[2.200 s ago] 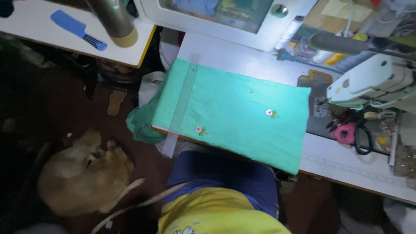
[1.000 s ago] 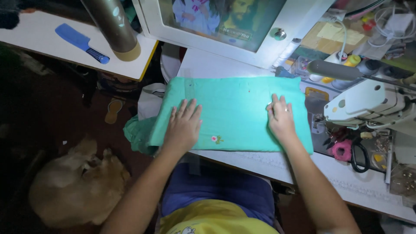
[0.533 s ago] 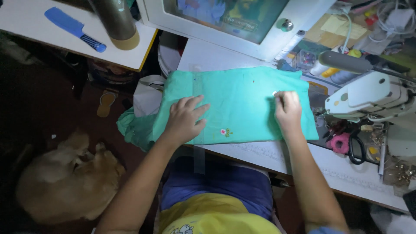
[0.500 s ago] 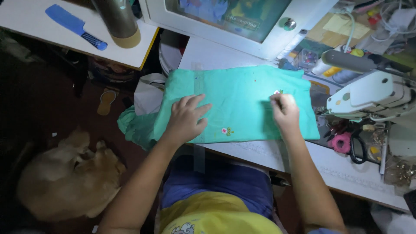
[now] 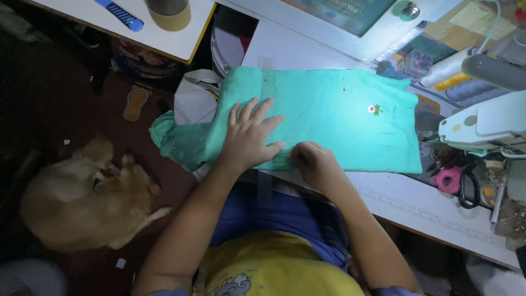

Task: The person is measuring and marking a piece of green fabric on a sewing table using a ruler and a measuring tape.

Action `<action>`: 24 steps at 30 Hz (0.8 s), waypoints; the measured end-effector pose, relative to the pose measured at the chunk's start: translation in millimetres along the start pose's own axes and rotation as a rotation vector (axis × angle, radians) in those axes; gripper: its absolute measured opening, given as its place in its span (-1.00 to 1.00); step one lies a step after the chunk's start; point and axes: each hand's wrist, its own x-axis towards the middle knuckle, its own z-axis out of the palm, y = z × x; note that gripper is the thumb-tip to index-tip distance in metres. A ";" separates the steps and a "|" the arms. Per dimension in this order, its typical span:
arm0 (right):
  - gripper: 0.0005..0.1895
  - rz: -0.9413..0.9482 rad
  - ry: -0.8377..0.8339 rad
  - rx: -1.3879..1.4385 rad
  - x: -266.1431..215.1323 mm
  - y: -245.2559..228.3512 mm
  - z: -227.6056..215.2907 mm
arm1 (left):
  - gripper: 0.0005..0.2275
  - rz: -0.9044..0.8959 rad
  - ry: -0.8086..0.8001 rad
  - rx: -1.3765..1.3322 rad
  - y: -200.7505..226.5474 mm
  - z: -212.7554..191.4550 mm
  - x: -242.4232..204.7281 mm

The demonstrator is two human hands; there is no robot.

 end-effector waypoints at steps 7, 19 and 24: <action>-0.93 0.017 -0.059 -0.167 -2.4 -6.9 1.0 | -0.47 -0.001 0.009 -0.002 1.4 -3.9 1.9; -0.94 0.074 -0.058 -0.171 14.8 9.1 11.1 | -0.47 0.006 0.081 0.007 0.2 3.1 2.0; -0.89 0.073 -0.056 -0.216 10.1 5.9 12.9 | -0.46 0.018 0.097 0.055 -2.2 9.5 1.6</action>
